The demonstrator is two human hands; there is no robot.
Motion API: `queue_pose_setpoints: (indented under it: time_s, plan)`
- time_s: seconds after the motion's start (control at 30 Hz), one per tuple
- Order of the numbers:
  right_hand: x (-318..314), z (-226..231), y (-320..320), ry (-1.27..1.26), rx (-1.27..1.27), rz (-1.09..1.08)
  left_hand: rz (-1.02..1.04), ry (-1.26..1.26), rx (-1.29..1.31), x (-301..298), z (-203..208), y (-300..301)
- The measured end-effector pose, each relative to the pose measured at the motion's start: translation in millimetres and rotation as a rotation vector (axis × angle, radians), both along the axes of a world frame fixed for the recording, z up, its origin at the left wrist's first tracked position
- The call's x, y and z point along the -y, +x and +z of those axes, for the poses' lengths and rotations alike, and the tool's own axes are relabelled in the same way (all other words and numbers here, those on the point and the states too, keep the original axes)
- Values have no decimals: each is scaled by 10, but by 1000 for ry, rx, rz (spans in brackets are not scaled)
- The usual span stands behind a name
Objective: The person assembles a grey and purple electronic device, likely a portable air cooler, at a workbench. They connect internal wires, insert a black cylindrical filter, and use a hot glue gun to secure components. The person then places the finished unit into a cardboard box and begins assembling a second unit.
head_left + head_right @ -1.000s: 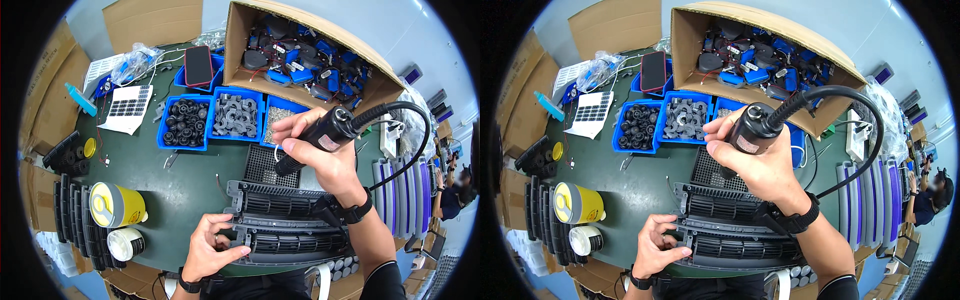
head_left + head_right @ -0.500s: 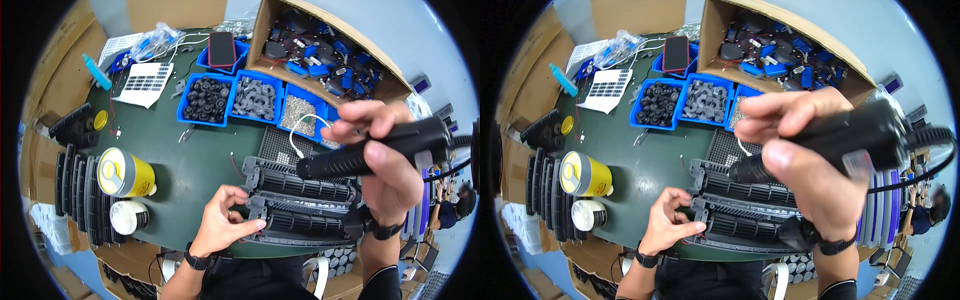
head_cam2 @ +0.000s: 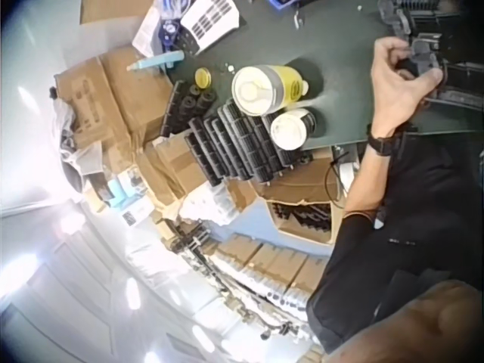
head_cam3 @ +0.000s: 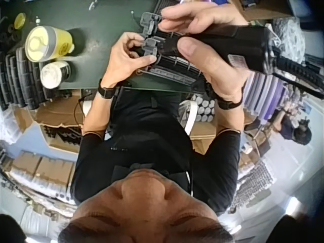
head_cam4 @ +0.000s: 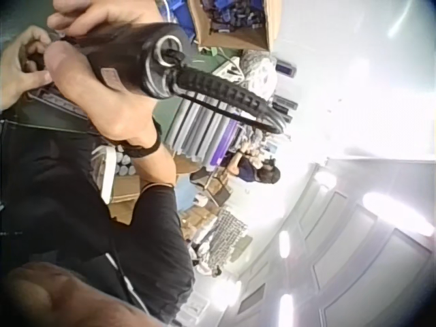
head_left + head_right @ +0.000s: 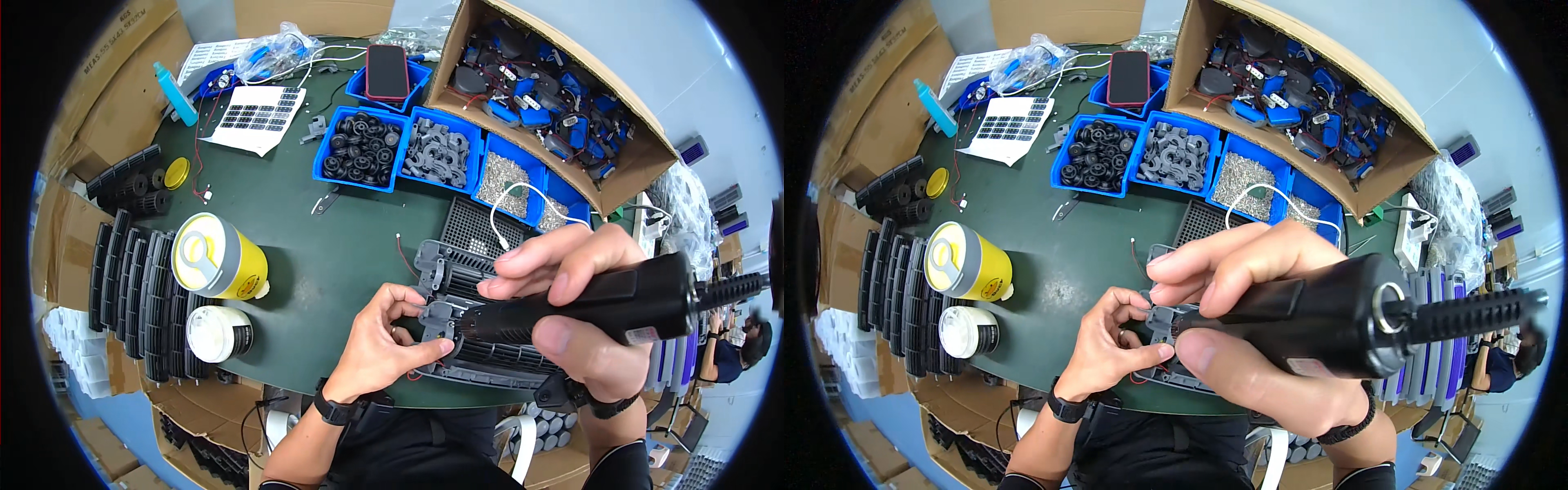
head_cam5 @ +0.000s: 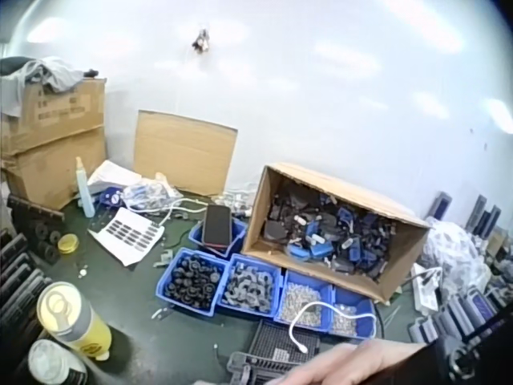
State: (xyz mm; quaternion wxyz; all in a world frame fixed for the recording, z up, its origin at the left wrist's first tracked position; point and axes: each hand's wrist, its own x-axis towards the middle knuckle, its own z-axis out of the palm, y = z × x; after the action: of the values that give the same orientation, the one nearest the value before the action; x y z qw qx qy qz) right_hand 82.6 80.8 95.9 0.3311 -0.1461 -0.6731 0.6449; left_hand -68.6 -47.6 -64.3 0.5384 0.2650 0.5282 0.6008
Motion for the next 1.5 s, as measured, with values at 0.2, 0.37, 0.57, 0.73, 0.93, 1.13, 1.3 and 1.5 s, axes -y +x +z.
queue_pose_setpoints:
  time_s: [0.2, 0.37, 0.57, 0.73, 0.93, 1.13, 1.3, 1.5]
  plan:
    - [87, -27, -67, -72, 34, 15, -10, -7, 5, 1, 32, -9]
    - [55, -50, -84, -6, 42, 56, -7, 15, -28, -5, -28, 2]
    - [7, -7, -121, -24, 52, 119, 1, 30, -54, -11, -67, -1]
    - [-228, 16, -77, 153, -40, 307, -60, -78, -85, -14, -2, -36]
    - [-530, 129, 47, 46, -79, 44, -17, -53, -34, -32, -1, -10]
    - [-975, -308, -35, 28, -48, -217, -1, 24, -41, -24, -107, 18]
    - [-1065, -501, -82, -48, -6, -228, -25, -70, 10, -25, -7, -12]
    - [-1068, -550, -135, 0, 19, -213, -22, -64, 7, -14, 3, -21]
